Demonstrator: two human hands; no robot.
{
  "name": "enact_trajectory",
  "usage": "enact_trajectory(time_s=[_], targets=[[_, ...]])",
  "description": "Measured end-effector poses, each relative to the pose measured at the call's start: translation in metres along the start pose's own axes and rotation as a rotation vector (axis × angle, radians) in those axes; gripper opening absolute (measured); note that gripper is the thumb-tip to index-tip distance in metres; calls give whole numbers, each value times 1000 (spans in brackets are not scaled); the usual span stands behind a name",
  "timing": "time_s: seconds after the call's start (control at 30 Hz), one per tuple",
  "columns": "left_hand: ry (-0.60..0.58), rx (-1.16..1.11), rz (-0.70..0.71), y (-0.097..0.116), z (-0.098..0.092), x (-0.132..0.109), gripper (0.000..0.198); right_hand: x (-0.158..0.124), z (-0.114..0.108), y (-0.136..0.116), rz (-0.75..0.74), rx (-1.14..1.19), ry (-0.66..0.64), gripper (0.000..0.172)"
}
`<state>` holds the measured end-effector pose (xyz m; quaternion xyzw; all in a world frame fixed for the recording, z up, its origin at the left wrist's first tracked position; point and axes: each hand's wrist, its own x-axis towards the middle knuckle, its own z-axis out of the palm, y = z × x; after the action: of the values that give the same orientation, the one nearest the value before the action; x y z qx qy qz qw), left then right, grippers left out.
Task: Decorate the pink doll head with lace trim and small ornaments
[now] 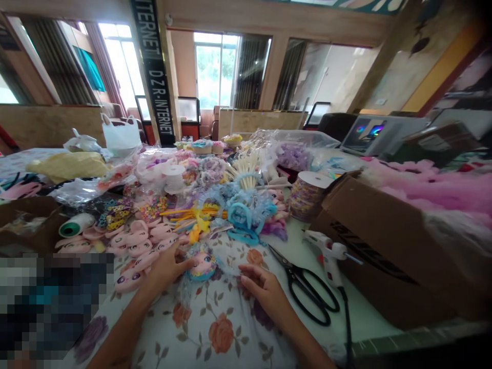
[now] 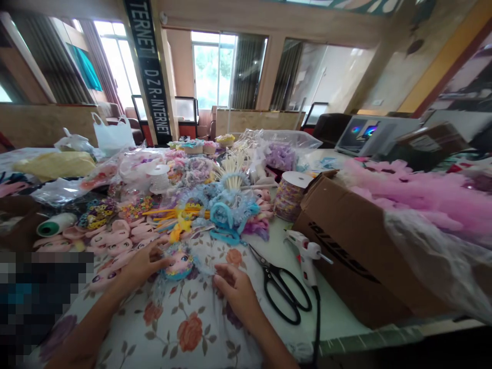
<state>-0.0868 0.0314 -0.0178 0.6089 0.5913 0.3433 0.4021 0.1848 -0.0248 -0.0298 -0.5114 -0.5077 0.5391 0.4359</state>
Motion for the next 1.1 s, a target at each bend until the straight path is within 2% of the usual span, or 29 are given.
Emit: enact_trajectory(time_s=[0.03,0.1,0.23,0.27,0.33,0.4,0.5,0.6,0.67,0.77,0.87,0.97,1.1], targets=[[26,43,3,1,-3,-1,65,0,-1,0,-16,-33,27,40],[174,104,12,6,-9,-5,56,0,-3,1,-44,-105,85,39],[662,107,137,17,-14,-13,36,3,-6,3,-189,-282,255,35],[741,96,174,18,-14,-15,33,2,-6,3,-241,-308,296,33],[824,107,218,16,-11,-17,29,1,-7,0,-325,-329,353,27],[849,167,241,13,-6,-19,27,-1,-6,-4,-363,-331,367,21],[857,207,312,9,3,-20,37,-1,-2,-12,-374,-313,356,16],[781,164,397,8,10,-20,42,9,1,-28,-412,-264,372,20],[697,142,429,8,13,-18,41,24,0,-45,-451,-242,403,30],[617,125,439,7,15,-16,39,59,-9,-77,-540,-275,457,42],[612,130,419,6,15,-17,37,103,-24,-104,-584,-392,518,48],[659,128,372,7,15,-19,35,148,-43,-118,-474,-786,607,47],[683,85,326,6,13,-22,35,195,-66,-127,-376,-952,620,47]])
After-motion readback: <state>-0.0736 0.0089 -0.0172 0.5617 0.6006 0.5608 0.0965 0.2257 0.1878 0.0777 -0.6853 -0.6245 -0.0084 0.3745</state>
